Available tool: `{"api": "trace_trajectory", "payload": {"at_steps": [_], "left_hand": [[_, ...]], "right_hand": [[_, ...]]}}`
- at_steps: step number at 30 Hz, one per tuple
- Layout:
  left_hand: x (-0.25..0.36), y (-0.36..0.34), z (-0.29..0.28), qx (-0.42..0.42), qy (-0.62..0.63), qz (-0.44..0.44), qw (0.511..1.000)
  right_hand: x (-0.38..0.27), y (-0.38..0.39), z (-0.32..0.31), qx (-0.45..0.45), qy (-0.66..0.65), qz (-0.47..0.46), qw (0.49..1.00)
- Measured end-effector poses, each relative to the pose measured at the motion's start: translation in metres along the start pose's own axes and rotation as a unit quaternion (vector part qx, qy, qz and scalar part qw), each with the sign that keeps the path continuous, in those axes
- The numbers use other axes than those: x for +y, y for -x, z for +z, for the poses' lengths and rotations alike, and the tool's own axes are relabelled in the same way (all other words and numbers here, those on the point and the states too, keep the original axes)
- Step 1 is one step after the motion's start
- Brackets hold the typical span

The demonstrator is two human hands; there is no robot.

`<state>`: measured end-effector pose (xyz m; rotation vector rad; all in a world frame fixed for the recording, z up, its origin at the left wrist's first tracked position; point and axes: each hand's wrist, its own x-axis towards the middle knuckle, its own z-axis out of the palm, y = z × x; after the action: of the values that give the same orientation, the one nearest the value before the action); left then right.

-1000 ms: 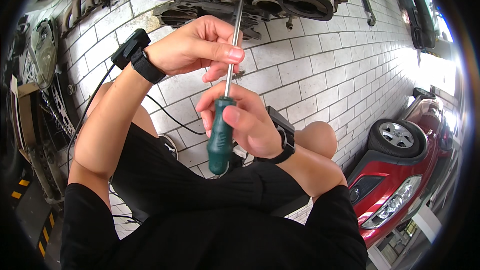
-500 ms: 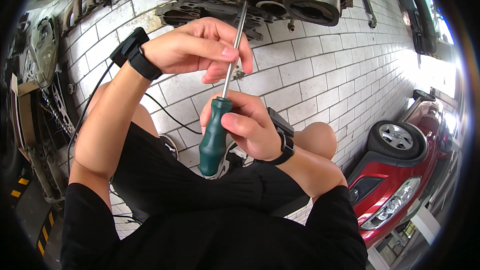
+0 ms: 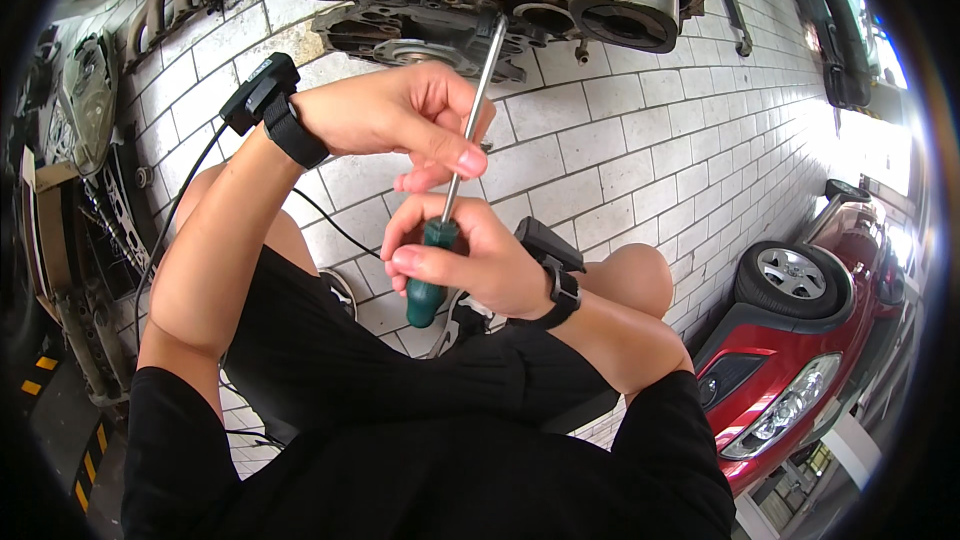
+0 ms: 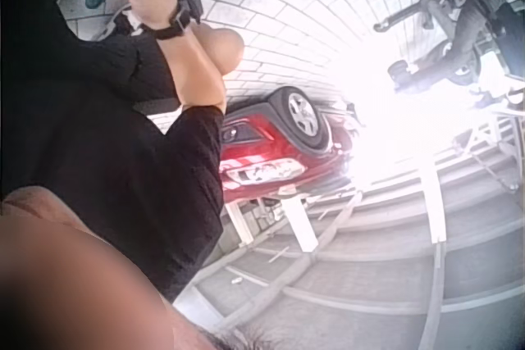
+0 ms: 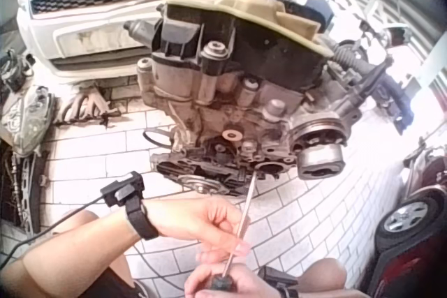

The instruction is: The person uses a screwdriver to work on a car engine placed on the floor of a garage. They repeatedly insert and turn the screwdriver on various parts of the engine, occasionally repositioning themselves to access different areas.

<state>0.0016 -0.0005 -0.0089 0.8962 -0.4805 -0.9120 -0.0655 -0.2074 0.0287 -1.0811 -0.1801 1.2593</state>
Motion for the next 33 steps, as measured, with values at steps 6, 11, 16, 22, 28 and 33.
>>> {"api": "trace_trajectory", "payload": {"at_steps": [6, 11, 16, 22, 28, 33], "left_hand": [[0.003, 0.002, 0.003, 0.004, -0.016, -0.002, 1.000], [0.001, 0.003, 0.002, 0.010, -0.026, 0.014, 0.999], [0.005, 0.006, 0.003, 0.009, -0.012, 0.019, 1.000], [0.015, 0.014, 0.007, 0.002, 0.015, 0.038, 0.999], [0.018, 0.025, 0.003, -0.010, 0.075, 0.058, 0.995], [0.012, 0.029, -0.001, 0.023, 0.038, 0.022, 0.999]], "right_hand": [[0.005, 0.000, 0.000, 0.006, -0.002, 0.002, 1.000], [0.002, -0.001, 0.001, 0.006, 0.024, -0.005, 1.000], [-0.001, -0.001, 0.006, 0.018, 0.038, -0.003, 0.999], [0.002, -0.003, 0.005, 0.018, 0.036, 0.003, 0.999], [0.002, -0.005, 0.008, 0.016, 0.069, 0.021, 0.997], [0.002, -0.008, 0.011, 0.009, 0.163, 0.029, 0.986]]}}
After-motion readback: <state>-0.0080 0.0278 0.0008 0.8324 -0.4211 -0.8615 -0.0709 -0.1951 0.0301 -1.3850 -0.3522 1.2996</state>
